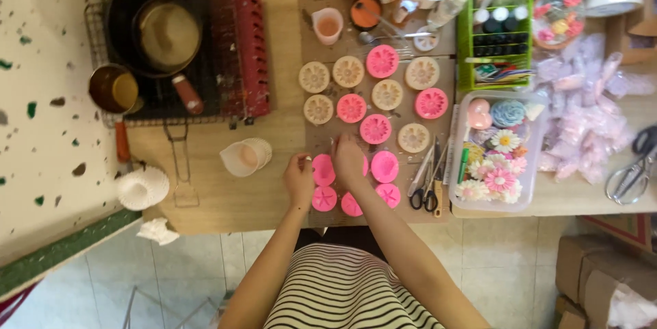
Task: Prepare and mix ingredients into molds to create decorative candles.
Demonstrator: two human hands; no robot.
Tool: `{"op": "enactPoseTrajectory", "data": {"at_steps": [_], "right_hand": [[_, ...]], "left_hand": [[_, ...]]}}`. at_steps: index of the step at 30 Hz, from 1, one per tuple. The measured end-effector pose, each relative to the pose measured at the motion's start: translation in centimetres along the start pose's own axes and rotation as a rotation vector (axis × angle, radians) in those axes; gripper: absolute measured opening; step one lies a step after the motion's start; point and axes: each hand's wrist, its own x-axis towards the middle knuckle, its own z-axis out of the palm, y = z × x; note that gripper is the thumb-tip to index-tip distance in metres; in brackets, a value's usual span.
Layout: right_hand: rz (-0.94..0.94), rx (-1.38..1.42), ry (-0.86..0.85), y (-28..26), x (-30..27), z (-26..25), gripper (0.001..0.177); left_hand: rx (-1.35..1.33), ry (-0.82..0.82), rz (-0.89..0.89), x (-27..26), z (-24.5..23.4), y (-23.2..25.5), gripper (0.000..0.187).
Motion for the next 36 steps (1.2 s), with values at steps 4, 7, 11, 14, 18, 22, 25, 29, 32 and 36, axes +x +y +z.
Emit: {"op": "enactPoseTrajectory", "data": {"at_steps": [4, 7, 11, 14, 18, 22, 25, 29, 32, 36], "right_hand": [[0.034, 0.262, 0.232, 4.1, -2.0, -6.9, 0.017], [0.246, 0.324, 0.326, 5.2, -4.4, -14.5, 0.016], [0.519, 0.566, 0.43, 11.7, -7.5, -16.1, 0.019], [0.557, 0.557, 0.46, 13.4, -9.7, -17.7, 0.018], [0.603, 0.688, 0.519, 14.0, -11.3, -19.0, 0.017], [0.469, 0.651, 0.546, 14.9, -12.5, -19.0, 0.023], [0.502, 0.524, 0.44, 16.0, -12.3, -18.8, 0.026], [0.462, 0.476, 0.359, 13.9, -12.2, -20.2, 0.021], [0.409, 0.553, 0.384, 12.2, -9.8, -22.2, 0.017], [0.108, 0.7, 0.424, 8.2, -7.7, -25.9, 0.015]], "left_hand": [[0.249, -0.292, 0.123, -1.0, 4.9, 8.8, 0.023], [0.369, -0.484, 0.67, 0.2, 10.7, 10.8, 0.032], [0.636, -0.516, 0.853, 1.7, 19.6, 9.2, 0.043], [0.718, -0.455, 0.93, 0.2, 22.0, 8.9, 0.042], [0.48, -0.629, 0.754, -2.1, 21.5, 10.5, 0.04], [0.454, -0.719, 0.693, -4.1, 19.9, 12.2, 0.026], [0.242, -0.356, 1.295, -4.2, 19.2, 11.8, 0.028], [0.448, -0.621, 1.243, -2.8, 18.5, 9.1, 0.021], [0.46, -0.541, 0.942, -3.1, 19.2, 9.8, 0.017], [-0.191, -0.413, 0.078, -4.4, 20.1, 11.6, 0.026]]}}
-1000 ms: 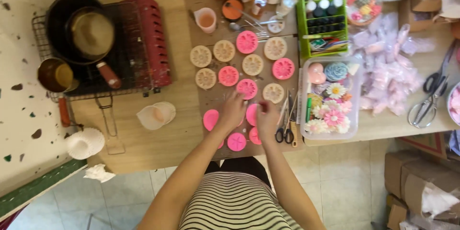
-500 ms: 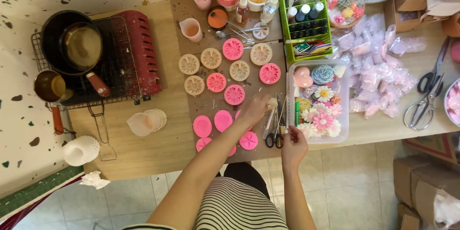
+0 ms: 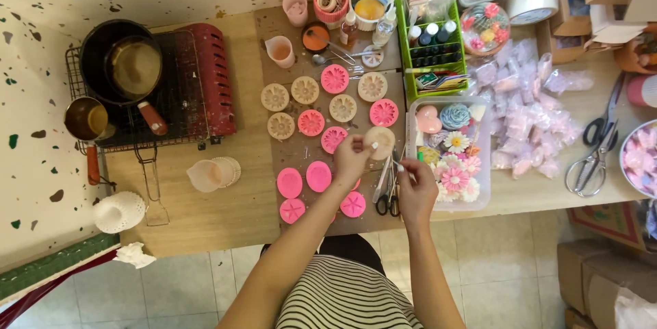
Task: Prepare and mix ingredients into molds to create decorative candles.
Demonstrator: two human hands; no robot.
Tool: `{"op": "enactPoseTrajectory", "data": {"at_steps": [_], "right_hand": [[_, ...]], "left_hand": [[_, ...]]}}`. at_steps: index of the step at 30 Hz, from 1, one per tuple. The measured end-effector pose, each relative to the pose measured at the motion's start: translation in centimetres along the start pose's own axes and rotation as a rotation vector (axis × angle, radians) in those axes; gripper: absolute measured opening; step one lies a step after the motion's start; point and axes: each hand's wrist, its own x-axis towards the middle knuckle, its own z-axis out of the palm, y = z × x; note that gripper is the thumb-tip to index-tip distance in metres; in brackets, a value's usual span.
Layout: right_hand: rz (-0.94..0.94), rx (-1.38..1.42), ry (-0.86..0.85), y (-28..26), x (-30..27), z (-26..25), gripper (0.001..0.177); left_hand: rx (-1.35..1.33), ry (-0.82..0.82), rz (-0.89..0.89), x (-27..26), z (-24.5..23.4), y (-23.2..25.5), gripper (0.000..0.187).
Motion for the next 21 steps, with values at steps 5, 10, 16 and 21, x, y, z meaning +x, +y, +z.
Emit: {"op": "enactPoseTrajectory", "data": {"at_steps": [5, 10, 16, 21], "right_hand": [[-0.121, 0.091, -0.08, -9.0, 0.8, 0.8, 0.008], [-0.088, -0.037, -0.127, -14.0, 0.8, 0.8, 0.007], [-0.148, -0.086, -0.175, -15.1, 0.5, 1.0, 0.006], [-0.133, -0.093, -0.186, -14.5, 0.2, 1.1, 0.008]], "left_hand": [[-0.541, -0.164, -0.226, -5.6, -2.6, 8.6, 0.024], [-0.596, -0.213, -0.153, -7.5, -4.6, 11.4, 0.026], [-0.598, -0.205, -0.084, -8.8, -5.3, 12.6, 0.023], [-0.523, -0.169, -0.013, -9.6, -5.4, 12.8, 0.021]]}}
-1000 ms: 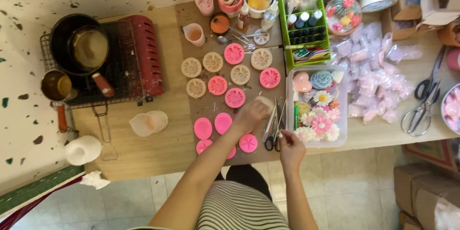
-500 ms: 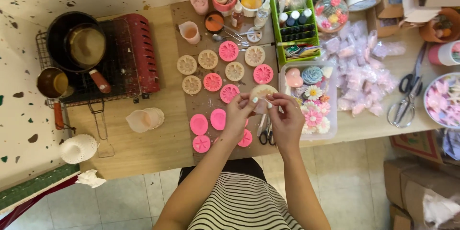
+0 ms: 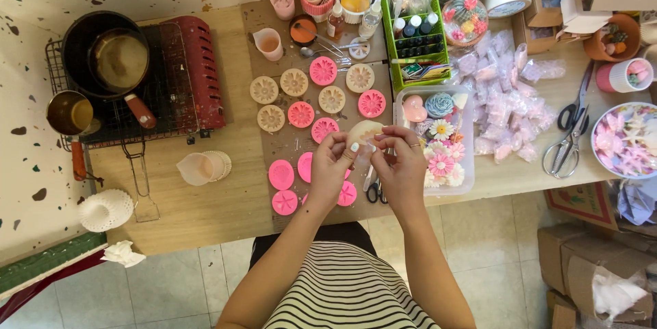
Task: Prepare and mix ingredients into molds to create decorative candles.
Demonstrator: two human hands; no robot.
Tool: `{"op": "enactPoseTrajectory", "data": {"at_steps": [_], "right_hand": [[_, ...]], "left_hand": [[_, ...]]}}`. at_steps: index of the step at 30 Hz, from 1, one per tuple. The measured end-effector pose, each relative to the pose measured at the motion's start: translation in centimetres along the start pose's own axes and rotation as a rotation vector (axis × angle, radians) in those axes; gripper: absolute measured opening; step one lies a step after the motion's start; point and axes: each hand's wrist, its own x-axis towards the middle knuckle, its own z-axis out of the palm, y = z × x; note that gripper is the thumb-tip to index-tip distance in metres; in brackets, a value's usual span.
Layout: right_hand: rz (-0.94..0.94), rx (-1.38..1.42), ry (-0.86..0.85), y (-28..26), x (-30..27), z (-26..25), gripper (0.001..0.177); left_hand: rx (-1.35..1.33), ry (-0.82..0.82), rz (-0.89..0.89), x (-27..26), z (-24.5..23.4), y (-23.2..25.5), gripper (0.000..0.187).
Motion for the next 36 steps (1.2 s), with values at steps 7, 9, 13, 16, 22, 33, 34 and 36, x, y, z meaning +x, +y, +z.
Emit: {"op": "enactPoseTrajectory", "data": {"at_steps": [7, 9, 13, 16, 22, 33, 34, 36], "right_hand": [[-0.022, -0.035, 0.008, 0.6, -0.6, 0.3, 0.009], [-0.041, -0.083, 0.017, 1.0, -0.7, 0.3, 0.009], [-0.034, -0.068, 0.028, 1.6, -1.0, 0.4, 0.009], [-0.007, -0.077, 0.034, 2.5, -1.2, 0.5, 0.01], [-0.009, -0.072, 0.018, 3.9, -1.7, 0.7, 0.01], [0.075, -0.084, -0.056, 7.5, -1.7, 1.0, 0.006], [0.077, -0.086, -0.054, 7.5, -1.7, 1.0, 0.006], [0.078, -0.133, -0.058, 7.5, -1.6, 1.1, 0.007]], "left_hand": [[0.153, -0.083, 0.089, -1.1, 1.1, 1.5, 0.022], [0.12, -0.093, 0.047, -1.2, 1.2, 1.7, 0.024], [0.121, -0.094, 0.02, -1.4, 1.2, 1.6, 0.025], [0.141, -0.093, 0.007, -1.5, 1.2, 1.5, 0.025], [0.132, -0.056, -0.046, -1.5, 1.1, 0.4, 0.024], [0.062, 0.008, -0.229, -0.8, -1.2, -3.1, 0.02], [0.062, 0.006, -0.232, -0.7, -1.3, -3.4, 0.02], [0.073, 0.011, -0.23, -0.4, -1.6, -4.0, 0.02]]}}
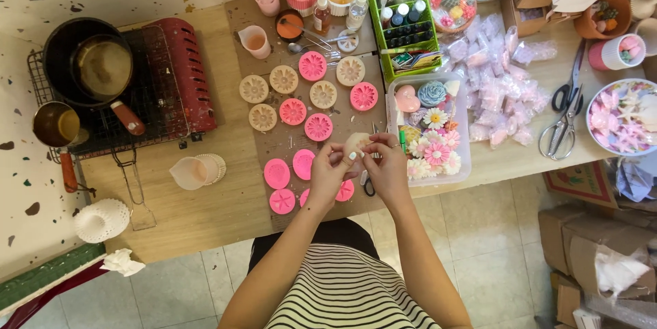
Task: Prepare and mix ingredients into molds to create decorative candles.
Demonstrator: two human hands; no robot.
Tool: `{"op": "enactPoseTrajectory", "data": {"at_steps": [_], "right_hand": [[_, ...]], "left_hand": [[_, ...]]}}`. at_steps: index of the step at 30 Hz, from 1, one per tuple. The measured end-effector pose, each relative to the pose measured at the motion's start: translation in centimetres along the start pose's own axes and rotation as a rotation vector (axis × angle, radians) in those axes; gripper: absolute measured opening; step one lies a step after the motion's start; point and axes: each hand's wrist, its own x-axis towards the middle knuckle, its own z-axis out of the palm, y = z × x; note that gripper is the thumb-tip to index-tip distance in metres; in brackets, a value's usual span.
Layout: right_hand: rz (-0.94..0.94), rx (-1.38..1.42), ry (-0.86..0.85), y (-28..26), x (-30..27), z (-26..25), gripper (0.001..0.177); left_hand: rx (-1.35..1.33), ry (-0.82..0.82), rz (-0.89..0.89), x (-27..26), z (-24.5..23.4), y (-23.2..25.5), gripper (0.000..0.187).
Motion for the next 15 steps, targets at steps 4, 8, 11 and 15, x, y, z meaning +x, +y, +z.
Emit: {"op": "enactPoseTrajectory", "data": {"at_steps": [4, 8, 11, 15], "right_hand": [[0.039, 0.024, -0.016, 1.3, -0.1, 0.5, 0.008], [0.052, 0.017, 0.012, 1.5, -0.1, 1.2, 0.009], [0.035, -0.043, 0.018, 2.8, -0.1, 1.9, 0.01], [0.034, -0.116, 0.031, 4.6, 0.0, 3.1, 0.01]], "left_hand": [[0.083, 0.039, -0.011, -0.1, 0.1, -0.1, 0.021], [0.094, 0.028, 0.02, -0.3, 0.2, -0.3, 0.021], [0.177, 0.058, 0.046, -0.3, 0.3, -0.6, 0.02], [0.31, 0.122, 0.042, -1.0, 0.9, 0.1, 0.019]]}}
